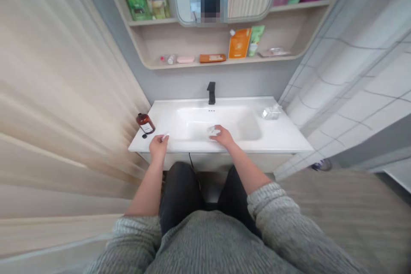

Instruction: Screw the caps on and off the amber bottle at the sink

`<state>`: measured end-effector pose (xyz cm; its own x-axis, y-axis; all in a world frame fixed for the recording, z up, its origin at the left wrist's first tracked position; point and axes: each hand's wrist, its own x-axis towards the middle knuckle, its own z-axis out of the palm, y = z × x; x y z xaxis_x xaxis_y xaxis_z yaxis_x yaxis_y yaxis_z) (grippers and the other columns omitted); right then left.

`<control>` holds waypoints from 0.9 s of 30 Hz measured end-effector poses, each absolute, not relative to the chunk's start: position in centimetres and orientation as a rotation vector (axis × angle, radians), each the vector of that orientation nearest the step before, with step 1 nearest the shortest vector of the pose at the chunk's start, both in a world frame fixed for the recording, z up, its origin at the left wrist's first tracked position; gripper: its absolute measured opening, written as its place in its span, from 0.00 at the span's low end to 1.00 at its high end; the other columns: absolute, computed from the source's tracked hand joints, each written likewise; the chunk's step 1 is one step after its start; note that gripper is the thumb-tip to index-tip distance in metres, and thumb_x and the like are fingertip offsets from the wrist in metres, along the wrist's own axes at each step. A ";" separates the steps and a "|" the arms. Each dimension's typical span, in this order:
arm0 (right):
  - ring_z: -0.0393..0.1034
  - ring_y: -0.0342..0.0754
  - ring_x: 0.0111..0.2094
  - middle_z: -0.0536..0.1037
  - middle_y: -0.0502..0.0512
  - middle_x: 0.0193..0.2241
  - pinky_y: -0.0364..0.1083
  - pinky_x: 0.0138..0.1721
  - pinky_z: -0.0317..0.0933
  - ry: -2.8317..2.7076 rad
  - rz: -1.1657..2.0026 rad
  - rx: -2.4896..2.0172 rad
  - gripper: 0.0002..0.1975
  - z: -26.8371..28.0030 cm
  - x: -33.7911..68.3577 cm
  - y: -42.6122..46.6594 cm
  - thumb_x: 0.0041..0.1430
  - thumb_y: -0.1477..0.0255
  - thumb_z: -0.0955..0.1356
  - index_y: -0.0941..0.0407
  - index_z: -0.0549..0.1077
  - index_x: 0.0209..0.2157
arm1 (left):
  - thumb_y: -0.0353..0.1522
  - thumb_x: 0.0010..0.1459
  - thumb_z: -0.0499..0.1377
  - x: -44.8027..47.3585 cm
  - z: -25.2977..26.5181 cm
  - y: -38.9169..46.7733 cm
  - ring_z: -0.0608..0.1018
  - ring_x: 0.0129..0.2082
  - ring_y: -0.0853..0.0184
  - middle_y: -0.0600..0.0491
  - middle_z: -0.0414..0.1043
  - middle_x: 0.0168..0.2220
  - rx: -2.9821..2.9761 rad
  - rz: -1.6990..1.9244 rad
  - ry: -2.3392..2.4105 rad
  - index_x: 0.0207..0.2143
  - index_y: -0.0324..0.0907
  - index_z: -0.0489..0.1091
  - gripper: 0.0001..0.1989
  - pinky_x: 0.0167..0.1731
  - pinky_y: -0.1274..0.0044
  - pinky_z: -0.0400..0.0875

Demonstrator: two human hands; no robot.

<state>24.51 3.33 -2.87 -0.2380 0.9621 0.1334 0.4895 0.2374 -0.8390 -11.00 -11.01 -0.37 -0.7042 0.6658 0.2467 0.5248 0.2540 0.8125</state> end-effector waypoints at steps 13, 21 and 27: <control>0.82 0.52 0.40 0.87 0.54 0.51 0.52 0.49 0.76 -1.828 0.905 -1.292 0.31 -3.6 24.6 3.8 0.49 0.64 0.85 0.50 0.80 0.54 | 0.45 0.68 0.66 -15.3 -0.3 -13.9 0.84 0.52 0.47 0.39 0.84 0.50 1.109 1.138 2.785 0.49 0.41 0.82 0.17 0.59 0.58 0.77; 0.83 0.53 0.41 0.87 0.54 0.52 0.52 0.49 0.76 -1.823 0.942 -1.294 0.30 -3.6 24.7 3.7 0.50 0.63 0.84 0.49 0.79 0.54 | 0.49 0.68 0.66 -14.5 0.9 -13.6 0.81 0.54 0.44 0.37 0.77 0.57 1.125 1.026 2.848 0.58 0.42 0.80 0.25 0.58 0.55 0.77; 0.84 0.54 0.42 0.86 0.54 0.52 0.52 0.48 0.77 -1.794 0.978 -1.284 0.31 -3.1 24.6 3.4 0.49 0.63 0.84 0.49 0.79 0.54 | 0.44 0.70 0.63 -15.9 2.1 -13.5 0.71 0.70 0.39 0.32 0.68 0.67 1.401 1.310 2.827 0.65 0.40 0.72 0.27 0.71 0.50 0.67</control>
